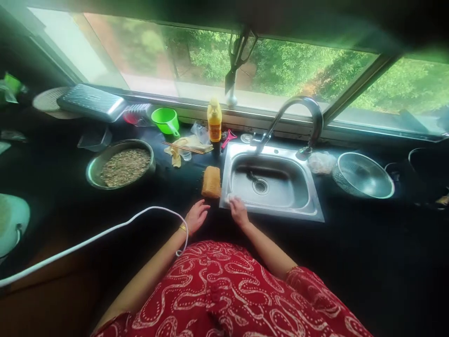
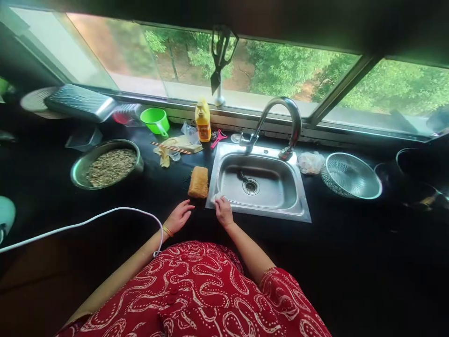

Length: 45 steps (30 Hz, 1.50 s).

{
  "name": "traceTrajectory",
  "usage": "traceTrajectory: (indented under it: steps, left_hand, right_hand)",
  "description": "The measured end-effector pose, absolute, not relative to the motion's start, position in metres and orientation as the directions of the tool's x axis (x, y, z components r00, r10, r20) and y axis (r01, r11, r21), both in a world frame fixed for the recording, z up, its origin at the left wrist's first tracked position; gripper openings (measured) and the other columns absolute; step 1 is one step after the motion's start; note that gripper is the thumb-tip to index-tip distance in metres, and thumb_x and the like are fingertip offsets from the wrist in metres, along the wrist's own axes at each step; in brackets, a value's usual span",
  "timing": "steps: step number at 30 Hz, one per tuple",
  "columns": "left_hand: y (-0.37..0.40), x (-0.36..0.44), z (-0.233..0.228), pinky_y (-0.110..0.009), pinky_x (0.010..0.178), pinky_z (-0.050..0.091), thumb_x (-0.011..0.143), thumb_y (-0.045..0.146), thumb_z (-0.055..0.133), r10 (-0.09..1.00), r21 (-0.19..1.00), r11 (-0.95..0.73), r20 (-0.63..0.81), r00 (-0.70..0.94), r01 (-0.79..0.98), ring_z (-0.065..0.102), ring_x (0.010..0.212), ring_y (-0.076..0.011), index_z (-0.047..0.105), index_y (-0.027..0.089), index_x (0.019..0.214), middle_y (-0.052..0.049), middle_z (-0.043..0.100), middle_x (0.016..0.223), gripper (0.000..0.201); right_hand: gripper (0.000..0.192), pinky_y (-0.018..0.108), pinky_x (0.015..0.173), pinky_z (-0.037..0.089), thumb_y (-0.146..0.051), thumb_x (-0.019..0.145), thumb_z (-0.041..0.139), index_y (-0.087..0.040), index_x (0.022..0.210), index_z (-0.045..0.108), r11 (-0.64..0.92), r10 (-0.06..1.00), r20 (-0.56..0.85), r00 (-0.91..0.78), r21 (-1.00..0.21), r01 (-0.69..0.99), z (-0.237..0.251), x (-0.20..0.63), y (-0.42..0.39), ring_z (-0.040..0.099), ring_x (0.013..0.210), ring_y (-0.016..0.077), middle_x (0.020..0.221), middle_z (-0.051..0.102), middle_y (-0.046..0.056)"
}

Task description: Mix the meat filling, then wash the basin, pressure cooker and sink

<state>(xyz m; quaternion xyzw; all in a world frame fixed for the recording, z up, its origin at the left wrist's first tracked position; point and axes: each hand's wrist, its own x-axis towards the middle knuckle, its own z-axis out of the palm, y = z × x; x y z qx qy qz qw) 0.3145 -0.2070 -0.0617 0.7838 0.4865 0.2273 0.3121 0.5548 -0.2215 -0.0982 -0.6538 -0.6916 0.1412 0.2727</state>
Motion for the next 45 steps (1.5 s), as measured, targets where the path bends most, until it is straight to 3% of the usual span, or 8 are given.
traceTrajectory:
  steps: [9, 12, 17, 24, 32, 38, 41, 45]
  left_hand:
    - [-0.22, 0.281, -0.063, -0.043, 0.104, 0.047, 0.089, 0.031, 0.044, 0.937, 0.749, -0.253, 0.032, 0.349, 0.613, 0.058, 0.12, -0.0233, 0.07, 0.019, 0.109, -0.011, 0.058, 0.131, 0.035]
    - [-0.212, 0.288, -0.06, -0.042, 0.102, 0.049, 0.088, 0.031, 0.044, 0.935, 0.748, -0.259, 0.035, 0.353, 0.611, 0.059, 0.118, -0.0232, 0.071, 0.018, 0.108, -0.012, 0.058, 0.13, 0.035]
    - [-0.142, 0.308, -0.025, -0.041, 0.108, 0.042, 0.087, 0.025, 0.046, 0.936, 0.716, -0.325, 0.149, 0.319, 0.618, 0.056, 0.12, -0.0224, 0.071, 0.014, 0.103, -0.013, 0.06, 0.125, 0.032]
    - [-0.026, 0.381, 0.031, -0.037, 0.107, 0.04, 0.091, 0.009, 0.047, 0.959, 0.612, -0.276, 0.123, 0.255, 0.741, 0.052, 0.116, -0.0197, 0.063, 0.0, 0.113, -0.016, 0.059, 0.122, 0.03]
    - [0.031, 0.435, 0.032, -0.039, 0.101, 0.043, 0.091, 0.009, 0.051, 0.996, 0.454, -0.051, -0.046, 0.081, 0.89, 0.055, 0.102, -0.02, 0.063, 0.003, 0.121, -0.011, 0.063, 0.106, 0.033]
    - [0.074, 0.419, 0.031, -0.043, 0.106, 0.037, 0.093, 0.011, 0.048, 0.994, 0.412, 0.017, -0.104, 0.028, 0.911, 0.052, 0.112, -0.0212, 0.056, -0.002, 0.126, -0.013, 0.061, 0.117, 0.037]
    - [0.096, 0.411, 0.032, -0.043, 0.113, 0.028, 0.091, 0.011, 0.051, 0.995, 0.374, 0.069, -0.094, -0.036, 0.925, 0.04, 0.131, -0.0268, 0.045, -0.005, 0.136, -0.022, 0.046, 0.14, 0.047]
    - [0.126, 0.399, 0.028, -0.049, 0.112, 0.028, 0.086, 0.016, 0.058, 0.981, 0.36, 0.191, -0.081, -0.174, 0.913, 0.031, 0.139, -0.0358, 0.036, 0.007, 0.146, -0.024, 0.021, 0.155, 0.065]
  right_hand:
    - [0.035, 0.037, 0.083, 0.043, -0.027, 0.095, 0.044, -0.034, 0.12, 0.066, 0.357, 0.928, 0.059, -0.368, -0.422, 0.833, -0.103, 0.556, -0.298, 0.054, 0.09, 0.0222, 0.105, 0.063, 0.005]
    - [0.035, 0.037, 0.088, 0.045, -0.026, 0.094, 0.042, -0.035, 0.113, 0.07, 0.257, 0.959, -0.018, -0.283, -0.363, 0.895, -0.106, 0.624, -0.334, 0.057, 0.094, 0.0221, 0.109, 0.064, 0.004]
    - [0.041, 0.039, 0.091, 0.045, -0.018, 0.091, 0.035, -0.021, 0.103, 0.074, -0.119, 0.992, 0.033, 0.126, -0.155, 0.981, -0.089, 0.759, -0.341, 0.059, 0.101, 0.0278, 0.108, 0.063, 0.013]
    - [0.04, 0.035, 0.092, 0.042, -0.019, 0.094, 0.033, -0.017, 0.111, 0.069, -0.367, 0.889, 0.228, 0.396, -0.162, 0.916, -0.045, 0.838, -0.272, 0.052, 0.102, 0.0248, 0.104, 0.057, 0.014]
    - [0.037, 0.037, 0.083, 0.037, -0.012, 0.089, 0.043, -0.02, 0.113, 0.069, -0.405, 0.907, -0.12, 0.405, 0.019, 0.914, -0.062, 0.869, -0.183, 0.049, 0.104, 0.0281, 0.118, 0.054, 0.017]
    - [0.035, 0.035, 0.088, 0.038, -0.013, 0.089, 0.045, -0.017, 0.113, 0.069, -0.06, 0.9, -0.435, 0.022, -0.073, 0.996, -0.096, 0.815, -0.147, 0.051, 0.109, 0.0264, 0.116, 0.063, 0.017]
    - [0.033, 0.032, 0.086, 0.039, -0.009, 0.085, 0.048, -0.016, 0.109, 0.071, 0.009, 0.871, -0.488, -0.058, -0.102, 0.995, -0.107, 0.785, -0.139, 0.054, 0.11, 0.0253, 0.115, 0.065, 0.016]
    - [0.034, 0.037, 0.085, 0.041, -0.005, 0.085, 0.043, -0.014, 0.099, 0.072, 0.072, 0.864, -0.494, -0.096, -0.068, 0.995, -0.119, 0.776, -0.131, 0.057, 0.11, 0.0294, 0.107, 0.069, 0.017]
